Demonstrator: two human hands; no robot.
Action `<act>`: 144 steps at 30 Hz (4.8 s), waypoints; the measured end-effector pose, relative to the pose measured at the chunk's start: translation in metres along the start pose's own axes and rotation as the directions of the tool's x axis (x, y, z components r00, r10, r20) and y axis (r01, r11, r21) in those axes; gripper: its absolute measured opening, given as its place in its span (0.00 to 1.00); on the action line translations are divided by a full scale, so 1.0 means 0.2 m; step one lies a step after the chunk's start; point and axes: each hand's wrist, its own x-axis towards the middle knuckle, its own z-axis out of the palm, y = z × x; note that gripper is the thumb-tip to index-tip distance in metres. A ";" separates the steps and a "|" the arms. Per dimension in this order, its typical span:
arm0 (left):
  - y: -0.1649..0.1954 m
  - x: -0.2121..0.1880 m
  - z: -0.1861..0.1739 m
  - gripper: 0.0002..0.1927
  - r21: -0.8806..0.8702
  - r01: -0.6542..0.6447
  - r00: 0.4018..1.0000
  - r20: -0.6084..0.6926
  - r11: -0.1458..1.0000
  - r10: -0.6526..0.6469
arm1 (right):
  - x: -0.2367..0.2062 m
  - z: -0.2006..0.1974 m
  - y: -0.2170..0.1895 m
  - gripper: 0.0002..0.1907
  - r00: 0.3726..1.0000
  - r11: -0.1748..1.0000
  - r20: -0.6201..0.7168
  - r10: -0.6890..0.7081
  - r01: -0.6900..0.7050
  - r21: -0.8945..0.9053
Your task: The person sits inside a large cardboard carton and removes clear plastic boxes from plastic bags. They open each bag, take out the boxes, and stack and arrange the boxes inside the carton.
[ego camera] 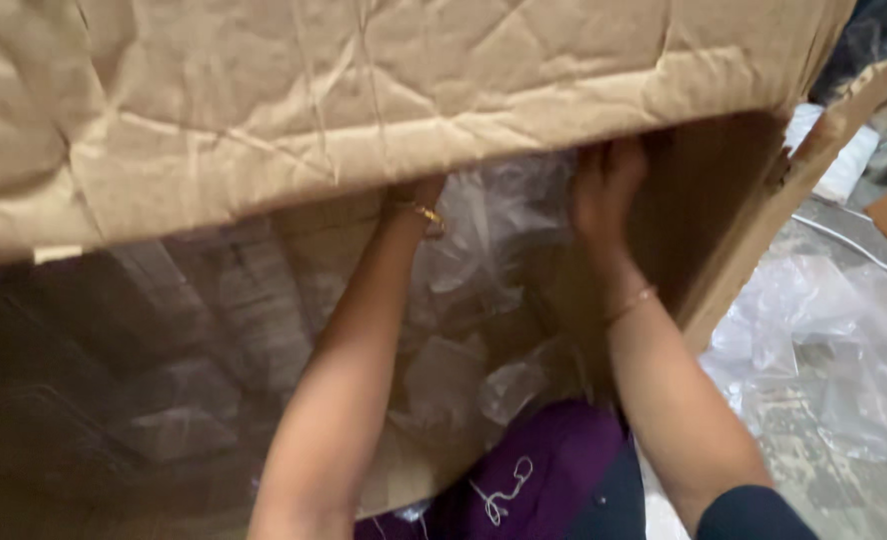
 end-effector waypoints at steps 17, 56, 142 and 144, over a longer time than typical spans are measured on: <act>0.84 -0.60 -0.71 0.17 -0.206 0.254 0.939 0.285 0.945 -0.190 | -0.63 -0.15 -0.52 0.32 0.464 -0.104 0.853 0.238 -0.862 0.497; 0.09 -1.11 -0.99 0.18 -0.402 0.783 0.611 0.638 0.474 -0.469 | 0.31 0.57 0.34 0.18 0.959 0.938 0.283 0.005 0.094 -0.333; -0.50 -0.99 -1.02 0.12 0.200 0.384 0.895 0.158 0.902 -0.416 | -1.10 0.72 -0.15 0.20 0.812 0.997 0.578 0.081 -0.065 -0.047; -0.34 -0.96 -1.13 0.13 -0.090 0.638 0.767 0.164 0.765 -0.621 | -1.11 0.65 -0.36 0.19 0.779 0.928 0.514 0.360 -0.244 -0.280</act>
